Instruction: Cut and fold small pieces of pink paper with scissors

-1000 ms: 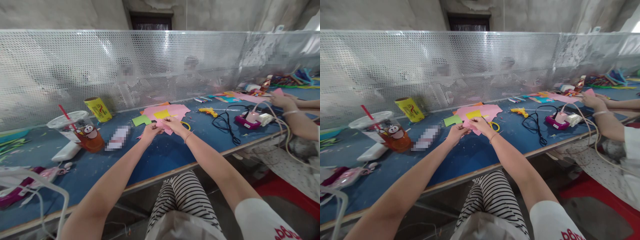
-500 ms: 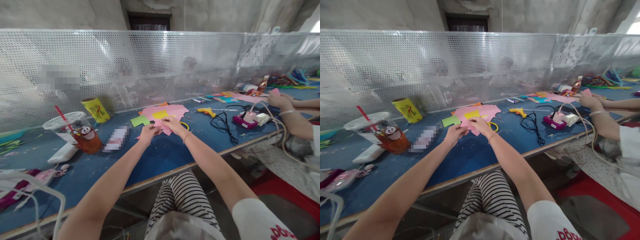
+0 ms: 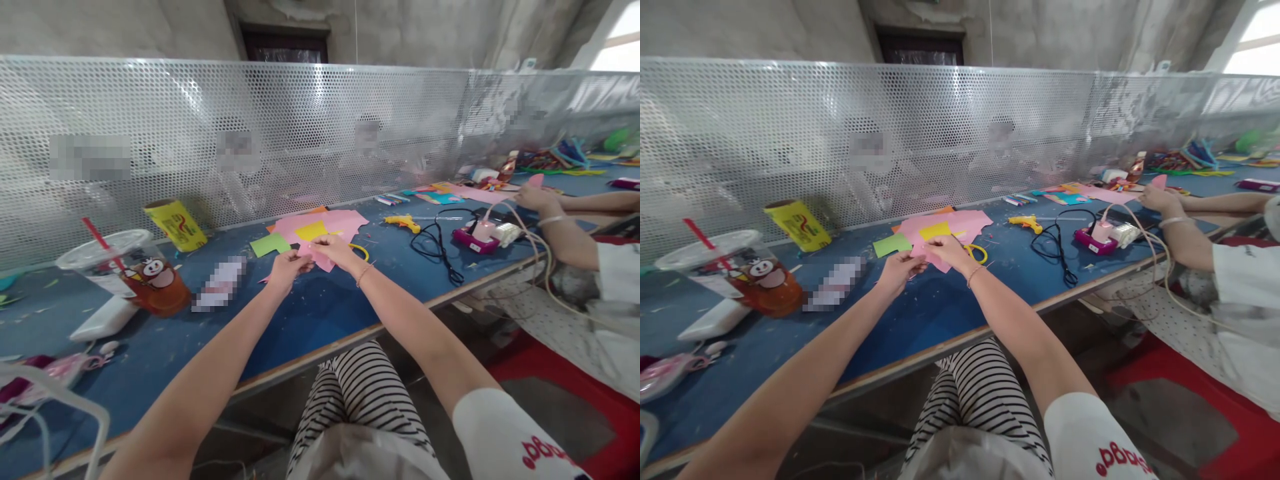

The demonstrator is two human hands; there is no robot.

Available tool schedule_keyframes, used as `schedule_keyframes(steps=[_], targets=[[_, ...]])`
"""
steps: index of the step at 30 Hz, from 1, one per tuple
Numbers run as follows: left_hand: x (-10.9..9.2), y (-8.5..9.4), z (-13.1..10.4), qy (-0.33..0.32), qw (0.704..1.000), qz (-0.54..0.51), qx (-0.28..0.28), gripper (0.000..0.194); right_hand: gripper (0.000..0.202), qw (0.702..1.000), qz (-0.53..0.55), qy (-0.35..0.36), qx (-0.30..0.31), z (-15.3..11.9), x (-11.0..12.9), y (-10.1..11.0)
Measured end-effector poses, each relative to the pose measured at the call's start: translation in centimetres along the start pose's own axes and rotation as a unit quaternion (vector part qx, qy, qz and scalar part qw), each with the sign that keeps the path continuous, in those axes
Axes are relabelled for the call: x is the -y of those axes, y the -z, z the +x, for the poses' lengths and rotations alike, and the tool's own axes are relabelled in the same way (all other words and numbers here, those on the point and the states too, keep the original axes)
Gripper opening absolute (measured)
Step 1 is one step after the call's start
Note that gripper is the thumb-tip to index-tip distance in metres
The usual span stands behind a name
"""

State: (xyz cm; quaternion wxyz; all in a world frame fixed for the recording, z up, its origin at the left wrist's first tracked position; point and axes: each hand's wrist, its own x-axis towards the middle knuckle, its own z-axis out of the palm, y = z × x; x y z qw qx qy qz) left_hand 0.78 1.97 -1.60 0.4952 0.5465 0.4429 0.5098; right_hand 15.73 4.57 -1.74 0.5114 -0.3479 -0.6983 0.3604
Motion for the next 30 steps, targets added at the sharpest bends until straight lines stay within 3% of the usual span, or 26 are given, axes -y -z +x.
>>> schedule_keyframes(steps=[13,19,25,30], targets=[[0.5,0.3,0.4,0.004,0.997,0.066,0.039,0.036,0.026,0.998,-0.06,-0.013,0.034,-0.1,0.8,0.5],[0.4,0.6,0.7,-0.018,0.998,0.061,0.021,0.035,0.024,0.999,-0.041,-0.013,0.032,-0.1,1.5,0.5],[0.6,0.8,1.1,-0.012,1.0,0.022,-0.007,0.038,0.028,0.997,-0.028,-0.064,0.021,0.3,0.8,0.5],[0.8,0.8,1.2,-0.001,1.0,0.016,-0.009,0.037,0.023,0.997,-0.053,-0.035,0.032,0.1,1.0,0.6]])
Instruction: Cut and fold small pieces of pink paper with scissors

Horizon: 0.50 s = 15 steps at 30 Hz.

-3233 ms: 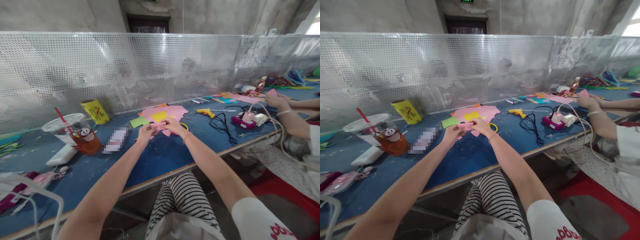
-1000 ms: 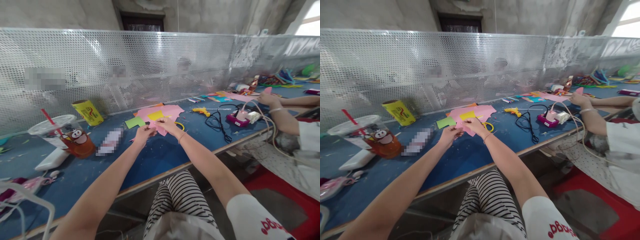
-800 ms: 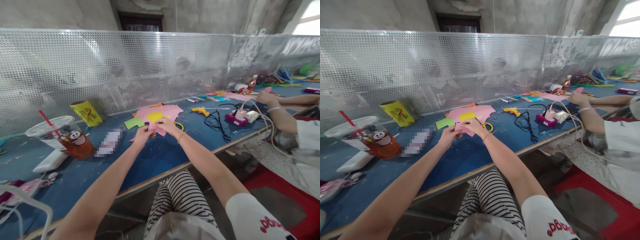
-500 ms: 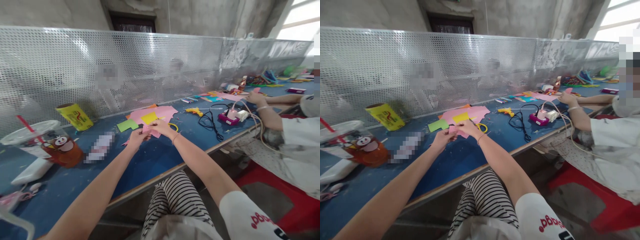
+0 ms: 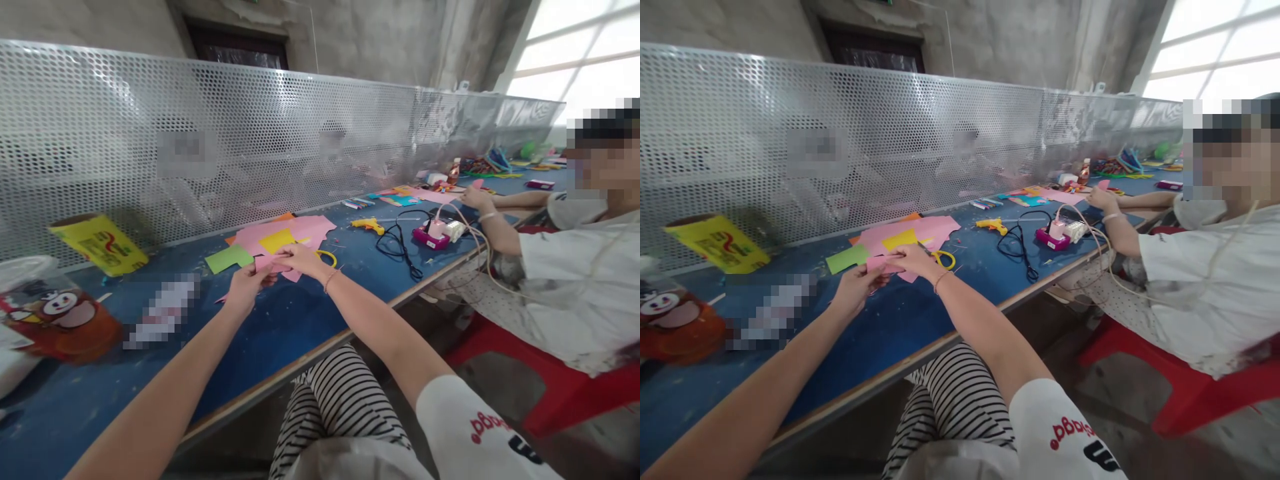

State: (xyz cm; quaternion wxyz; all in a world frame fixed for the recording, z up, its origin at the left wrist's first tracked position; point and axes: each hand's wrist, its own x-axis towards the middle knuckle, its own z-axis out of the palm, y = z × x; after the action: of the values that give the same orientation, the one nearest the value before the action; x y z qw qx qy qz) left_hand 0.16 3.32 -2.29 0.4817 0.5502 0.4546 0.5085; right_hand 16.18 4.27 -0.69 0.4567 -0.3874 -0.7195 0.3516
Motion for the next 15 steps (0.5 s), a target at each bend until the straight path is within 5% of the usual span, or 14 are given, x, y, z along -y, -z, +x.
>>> schedule_keyframes(steps=[15], targets=[[-1.3,-0.5,-1.1,-0.005,0.996,0.075,0.051,0.037,0.02,0.997,-0.057,0.041,-0.013,0.2,-0.3,-0.3]])
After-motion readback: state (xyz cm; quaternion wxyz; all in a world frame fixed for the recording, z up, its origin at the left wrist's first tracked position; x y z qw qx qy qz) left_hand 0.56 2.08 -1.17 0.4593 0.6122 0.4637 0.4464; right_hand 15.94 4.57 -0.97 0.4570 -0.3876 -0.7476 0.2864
